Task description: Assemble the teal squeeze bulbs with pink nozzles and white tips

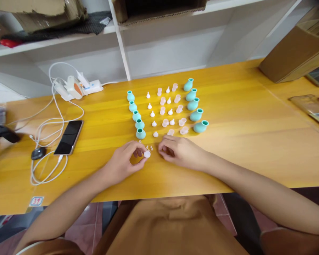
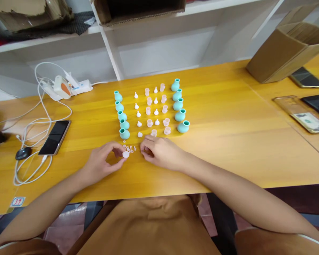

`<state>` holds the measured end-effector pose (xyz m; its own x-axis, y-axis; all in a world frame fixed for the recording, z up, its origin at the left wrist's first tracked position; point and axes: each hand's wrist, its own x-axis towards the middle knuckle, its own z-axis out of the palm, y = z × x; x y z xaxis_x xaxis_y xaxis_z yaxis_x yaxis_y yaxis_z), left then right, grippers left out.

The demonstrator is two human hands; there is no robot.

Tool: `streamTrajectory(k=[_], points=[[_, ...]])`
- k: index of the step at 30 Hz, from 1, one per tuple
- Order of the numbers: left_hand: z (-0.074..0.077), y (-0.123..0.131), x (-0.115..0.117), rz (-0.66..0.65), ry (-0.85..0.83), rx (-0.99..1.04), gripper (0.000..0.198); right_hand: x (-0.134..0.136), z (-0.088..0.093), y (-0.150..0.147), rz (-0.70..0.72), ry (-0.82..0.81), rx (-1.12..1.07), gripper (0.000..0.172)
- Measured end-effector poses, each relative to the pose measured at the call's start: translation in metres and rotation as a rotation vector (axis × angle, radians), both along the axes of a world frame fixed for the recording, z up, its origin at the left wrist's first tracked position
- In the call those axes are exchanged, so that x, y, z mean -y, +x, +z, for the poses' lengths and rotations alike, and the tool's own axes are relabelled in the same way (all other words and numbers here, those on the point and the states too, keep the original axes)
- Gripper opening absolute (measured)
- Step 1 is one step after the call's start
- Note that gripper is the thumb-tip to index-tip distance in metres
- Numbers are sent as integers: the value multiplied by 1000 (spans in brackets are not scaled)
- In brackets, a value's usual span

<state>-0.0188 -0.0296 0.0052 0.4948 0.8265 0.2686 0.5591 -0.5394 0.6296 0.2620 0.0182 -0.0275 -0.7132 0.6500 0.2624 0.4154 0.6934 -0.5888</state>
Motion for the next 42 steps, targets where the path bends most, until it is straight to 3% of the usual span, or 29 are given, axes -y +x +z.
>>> streamTrajectory(k=[9,23,27,33,37,42], points=[[0,6,4,-69,20,58,19,17,22,-16,19,-115,-472,3],[-1,5,5,-125,52,31,14,19,14,-20,137,-204,-514,7],[-1,6,8,-61,-29,90,15,18,13,-16,175,-50,-475,17],[-5,8,7,69,-168,266,18,19,12,-13,159,265,-342,50],[-6,7,6,74,-141,246,18,19,11,-13,156,299,-319,63],[-6,6,7,71,-117,216,18,19,11,-12,154,324,-287,61]])
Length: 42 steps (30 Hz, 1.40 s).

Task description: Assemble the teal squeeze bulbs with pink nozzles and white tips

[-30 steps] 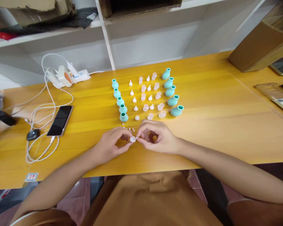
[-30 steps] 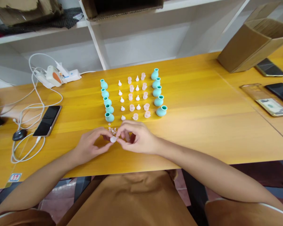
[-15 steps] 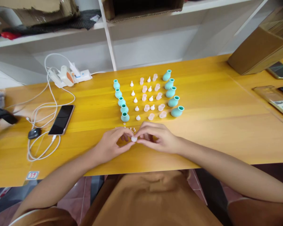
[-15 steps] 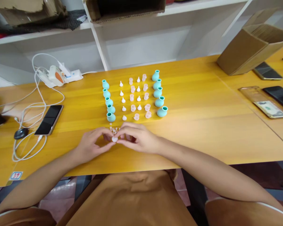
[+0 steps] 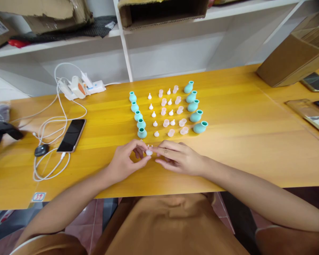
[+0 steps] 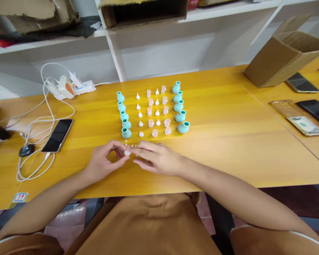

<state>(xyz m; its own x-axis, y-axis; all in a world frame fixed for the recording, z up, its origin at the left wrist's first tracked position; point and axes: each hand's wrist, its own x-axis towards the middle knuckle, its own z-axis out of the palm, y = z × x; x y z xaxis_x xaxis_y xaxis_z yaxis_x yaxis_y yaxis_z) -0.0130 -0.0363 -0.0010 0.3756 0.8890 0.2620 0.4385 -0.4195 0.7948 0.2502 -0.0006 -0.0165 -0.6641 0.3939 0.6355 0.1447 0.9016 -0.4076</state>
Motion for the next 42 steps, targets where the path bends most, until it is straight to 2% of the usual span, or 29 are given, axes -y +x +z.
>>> streamTrajectory(k=[6,10,14,17,20,23,26,29,37,42], points=[[0,0,0,-13,4,18,18,0,0,0,-44,110,51,58],[2,1,-1,6,-17,39,21,-5,11,8,-103,-6,-17,49],[6,2,-1,9,-4,8,25,-17,27,24,-401,-34,-157,24],[7,2,-1,-10,1,-31,15,-29,34,35,-611,-23,-218,23],[6,1,-2,-41,17,-87,16,-42,36,46,-702,-9,-205,24],[4,-1,-4,-141,101,-241,23,-53,36,55,-712,-14,-77,24],[4,0,-5,-332,234,-436,9,-57,33,61,-638,-33,143,22],[3,2,-6,-449,336,-523,10,-56,31,63,-565,-16,345,21],[1,0,-8,-418,433,-616,16,-51,25,61,-414,61,490,28],[4,0,-9,-411,406,-607,14,-45,13,47,-436,151,586,27]])
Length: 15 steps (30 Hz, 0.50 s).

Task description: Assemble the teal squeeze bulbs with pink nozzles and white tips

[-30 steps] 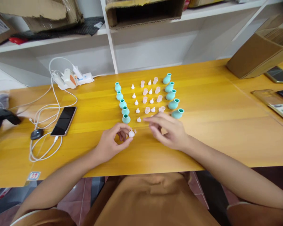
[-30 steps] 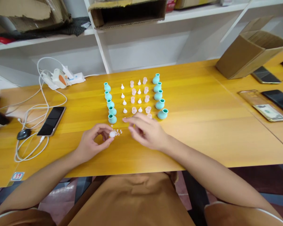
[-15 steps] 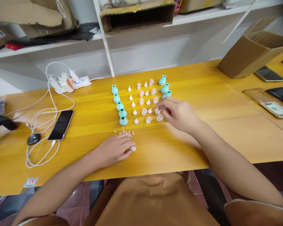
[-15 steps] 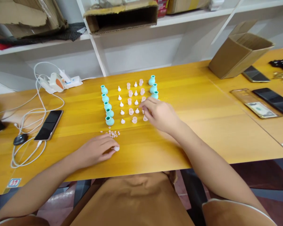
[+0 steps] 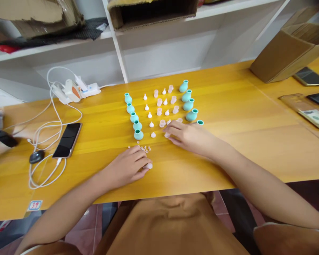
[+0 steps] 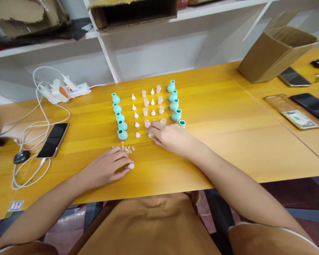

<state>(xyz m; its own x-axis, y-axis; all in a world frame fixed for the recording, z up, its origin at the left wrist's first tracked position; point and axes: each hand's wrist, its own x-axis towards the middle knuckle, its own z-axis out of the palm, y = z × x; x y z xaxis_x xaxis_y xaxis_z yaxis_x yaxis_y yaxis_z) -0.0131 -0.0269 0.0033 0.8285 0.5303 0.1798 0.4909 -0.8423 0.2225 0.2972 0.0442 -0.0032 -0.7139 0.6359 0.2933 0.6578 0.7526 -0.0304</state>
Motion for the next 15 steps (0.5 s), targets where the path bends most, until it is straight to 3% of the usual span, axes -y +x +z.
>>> streamTrajectory(k=[5,11,15], points=[[5,-3,-3,67,-29,49,15,4,-7,-9,60,-31,-66,24],[0,-12,-10,263,107,58,12,13,-9,-21,131,-15,-157,21],[-7,-15,-13,238,157,14,17,15,-13,-24,160,-47,-205,20]])
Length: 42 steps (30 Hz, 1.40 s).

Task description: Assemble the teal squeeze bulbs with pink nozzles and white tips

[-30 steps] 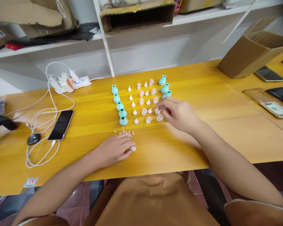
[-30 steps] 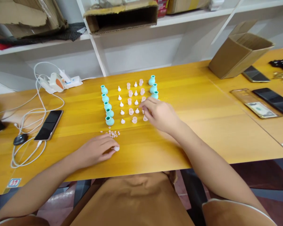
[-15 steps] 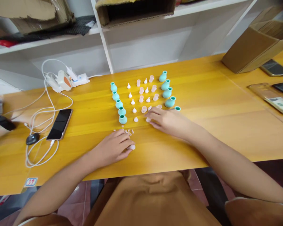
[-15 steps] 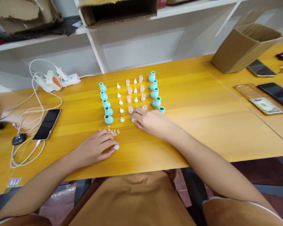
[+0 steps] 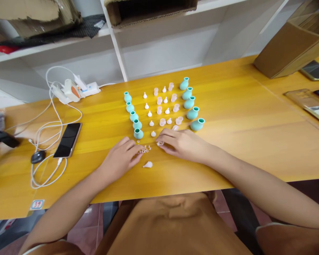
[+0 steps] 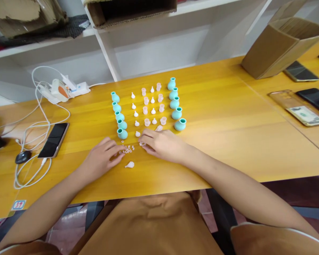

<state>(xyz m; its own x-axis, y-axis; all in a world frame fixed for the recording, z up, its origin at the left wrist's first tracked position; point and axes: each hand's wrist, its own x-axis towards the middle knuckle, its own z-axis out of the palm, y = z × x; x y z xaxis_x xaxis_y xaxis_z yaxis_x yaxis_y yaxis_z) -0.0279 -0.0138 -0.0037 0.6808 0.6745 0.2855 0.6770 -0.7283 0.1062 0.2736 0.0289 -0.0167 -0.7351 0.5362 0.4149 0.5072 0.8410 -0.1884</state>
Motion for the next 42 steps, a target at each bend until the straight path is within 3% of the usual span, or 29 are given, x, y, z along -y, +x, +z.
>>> streamTrajectory(k=[4,17,27,42], points=[[-4,1,-2,-46,-8,-36,21,0,-5,-1,3,-8,-10,17],[-9,5,-4,-47,-72,67,8,3,-11,-7,29,-38,-75,14],[-3,9,-2,9,-153,205,8,4,-12,-9,84,-50,-111,15],[-10,7,-4,24,-232,156,7,6,-11,-9,85,-110,-90,16]])
